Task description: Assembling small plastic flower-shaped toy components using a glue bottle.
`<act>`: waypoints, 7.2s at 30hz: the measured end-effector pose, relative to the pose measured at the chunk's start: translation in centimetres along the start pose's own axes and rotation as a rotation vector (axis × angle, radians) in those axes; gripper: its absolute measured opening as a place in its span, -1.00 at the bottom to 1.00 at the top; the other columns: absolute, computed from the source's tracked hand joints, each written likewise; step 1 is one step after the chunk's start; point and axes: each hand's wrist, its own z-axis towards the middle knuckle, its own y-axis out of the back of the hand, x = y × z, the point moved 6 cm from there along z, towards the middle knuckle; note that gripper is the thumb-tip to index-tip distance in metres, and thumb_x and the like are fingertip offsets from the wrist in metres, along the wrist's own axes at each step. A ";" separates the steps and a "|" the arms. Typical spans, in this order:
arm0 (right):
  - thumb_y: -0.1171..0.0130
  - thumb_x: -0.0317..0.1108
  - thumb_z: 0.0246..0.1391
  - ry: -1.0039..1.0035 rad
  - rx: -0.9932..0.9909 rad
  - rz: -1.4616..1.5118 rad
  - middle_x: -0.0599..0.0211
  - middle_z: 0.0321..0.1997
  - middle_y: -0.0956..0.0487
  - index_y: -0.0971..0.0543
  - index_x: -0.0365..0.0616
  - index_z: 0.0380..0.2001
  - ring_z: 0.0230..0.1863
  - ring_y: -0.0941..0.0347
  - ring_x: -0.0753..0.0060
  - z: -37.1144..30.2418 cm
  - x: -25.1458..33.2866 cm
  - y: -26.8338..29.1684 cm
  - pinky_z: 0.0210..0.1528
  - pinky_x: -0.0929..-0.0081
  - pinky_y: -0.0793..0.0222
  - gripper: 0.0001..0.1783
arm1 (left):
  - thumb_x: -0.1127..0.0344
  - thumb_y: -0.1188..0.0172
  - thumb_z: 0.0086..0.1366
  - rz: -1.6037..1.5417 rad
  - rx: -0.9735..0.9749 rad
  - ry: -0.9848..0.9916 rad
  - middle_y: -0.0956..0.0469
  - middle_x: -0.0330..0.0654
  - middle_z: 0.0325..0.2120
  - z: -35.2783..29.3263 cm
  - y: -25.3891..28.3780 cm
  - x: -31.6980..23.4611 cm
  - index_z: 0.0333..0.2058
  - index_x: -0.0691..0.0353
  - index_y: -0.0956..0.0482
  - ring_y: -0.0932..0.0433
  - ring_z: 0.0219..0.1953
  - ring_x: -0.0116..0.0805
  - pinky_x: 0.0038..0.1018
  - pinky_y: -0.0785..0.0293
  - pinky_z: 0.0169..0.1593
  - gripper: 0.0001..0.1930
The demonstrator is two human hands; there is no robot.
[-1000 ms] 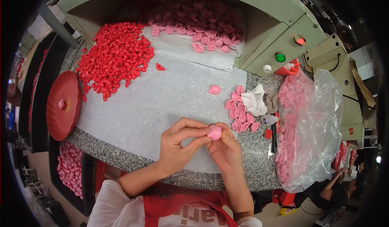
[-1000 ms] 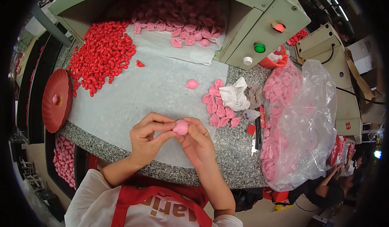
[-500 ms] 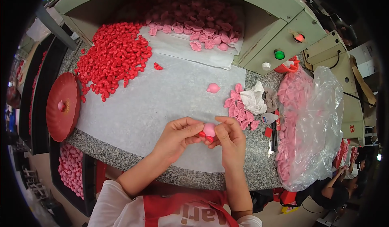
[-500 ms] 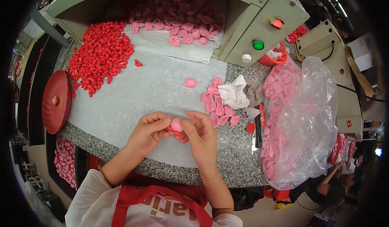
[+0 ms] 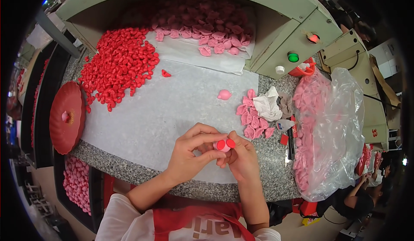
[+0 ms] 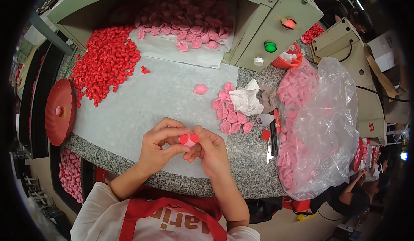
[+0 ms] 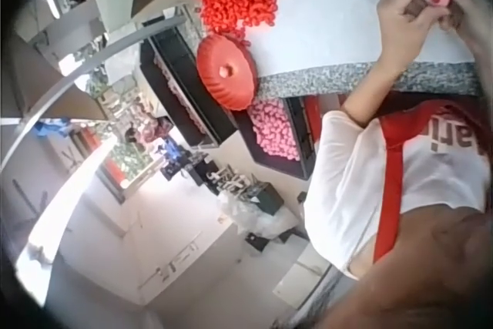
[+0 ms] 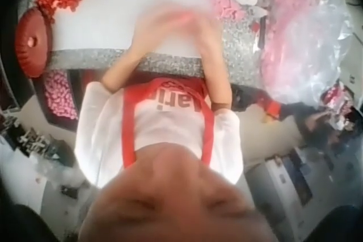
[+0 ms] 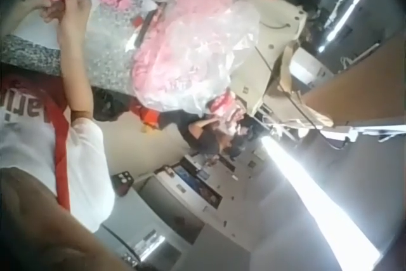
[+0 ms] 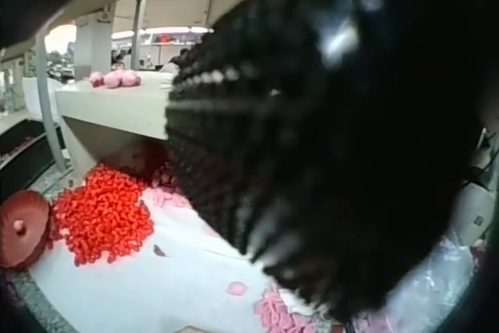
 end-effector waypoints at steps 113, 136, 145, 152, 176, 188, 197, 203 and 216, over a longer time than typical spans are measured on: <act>-0.06 -0.59 -0.08 0.906 -0.225 -0.892 0.27 -0.41 -0.47 -0.51 -0.26 -0.25 -0.46 -0.44 0.52 -3.1 5.0 -4.2 -0.43 0.67 -0.36 -0.75 | 0.38 0.02 0.21 -0.639 0.015 0.508 -0.50 0.00 -0.28 2.6 3.0 -0.3 -0.15 0.49 -0.39 -0.53 -0.26 -0.26 -0.55 -0.49 -0.16 -0.70; -0.05 -0.62 -0.09 0.861 -0.220 -0.891 0.26 -0.39 -0.46 -0.52 -0.27 -0.28 -0.46 -0.44 0.53 -4.5 4.3 -3.7 -0.43 0.70 -0.34 -0.77 | 0.38 -0.01 0.20 -0.858 0.137 0.532 -0.48 -0.04 -0.23 0.6 2.2 1.5 -0.12 0.40 -0.39 -0.49 -0.17 -0.26 -0.46 -0.45 -0.07 -0.71; -0.02 -0.60 -0.04 0.948 -0.595 -0.984 0.24 -0.33 -0.44 -0.50 -0.33 -0.32 -0.41 -0.42 0.53 -9.8 7.3 4.0 -0.39 0.68 -0.38 -0.83 | 0.51 -0.06 0.08 0.170 0.351 -0.086 -0.45 -0.04 -0.21 0.5 -4.1 -2.5 -0.17 0.33 -0.46 -0.44 -0.11 -0.20 -0.40 -0.40 -0.06 -0.72; -0.01 -0.56 0.01 0.940 -0.943 -0.809 0.31 -0.35 -0.46 -0.49 -0.34 -0.26 -0.41 -0.40 0.59 -17.0 8.3 10.7 -0.39 0.70 -0.34 -0.81 | 0.59 -0.12 -0.17 0.506 0.820 -0.625 -0.41 -0.08 -0.20 -1.0 -15.4 1.6 -0.25 0.32 -0.48 -0.43 -0.14 -0.18 -0.44 -0.45 -0.19 -0.62; -0.03 -0.57 -0.02 0.865 -0.729 -0.826 0.31 -0.45 -0.47 -0.50 -0.32 -0.30 -0.45 -0.40 0.59 -15.3 6.5 10.1 -0.42 0.72 -0.30 -0.83 | 0.46 0.01 0.18 -0.900 0.308 0.722 -0.37 0.04 -0.09 2.1 -8.9 2.9 0.01 0.44 -0.23 -0.40 -0.05 -0.19 -0.46 -0.39 0.01 -0.60; -0.05 -0.60 -0.08 0.842 -0.617 -0.976 0.28 -0.51 -0.49 -0.52 -0.29 -0.34 -0.51 -0.42 0.57 -12.5 6.9 7.0 -0.47 0.71 -0.29 -0.83 | 0.42 -0.01 0.17 -0.953 0.313 0.677 -0.30 0.08 -0.02 1.5 -7.0 3.1 -0.02 0.41 -0.26 -0.35 0.00 -0.19 -0.45 -0.34 0.05 -0.61; -0.09 -0.65 -0.16 0.820 -0.593 -0.953 0.22 -0.53 -0.49 -0.53 -0.30 -0.38 -0.55 -0.41 0.50 -11.9 6.7 6.0 -0.50 0.66 -0.30 -0.82 | 0.40 0.02 0.21 -0.975 0.330 0.659 -0.37 -0.01 -0.08 1.4 -6.8 2.7 -0.02 0.42 -0.27 -0.37 -0.01 -0.24 -0.47 -0.30 0.08 -0.63; -0.08 -0.62 -0.13 0.832 -0.566 -0.982 0.26 -0.50 -0.49 -0.53 -0.29 -0.37 -0.51 -0.42 0.54 -12.1 6.8 5.2 -0.47 0.70 -0.29 -0.82 | 0.35 0.02 0.21 -1.026 0.309 0.711 -0.40 -0.03 -0.11 1.3 -7.1 2.8 -0.02 0.42 -0.27 -0.38 -0.02 -0.23 -0.47 -0.31 0.07 -0.62; -0.23 -0.64 -0.30 0.930 -0.463 -0.998 0.27 -0.44 -0.43 -0.52 -0.23 -0.47 -0.53 -0.39 0.55 -11.0 6.3 1.6 -0.53 0.70 -0.32 -0.78 | 0.36 0.00 0.20 -0.963 0.330 0.660 -0.38 0.02 -0.09 1.1 -7.0 2.6 -0.07 0.42 -0.33 -0.41 -0.07 -0.30 -0.47 -0.36 0.01 -0.65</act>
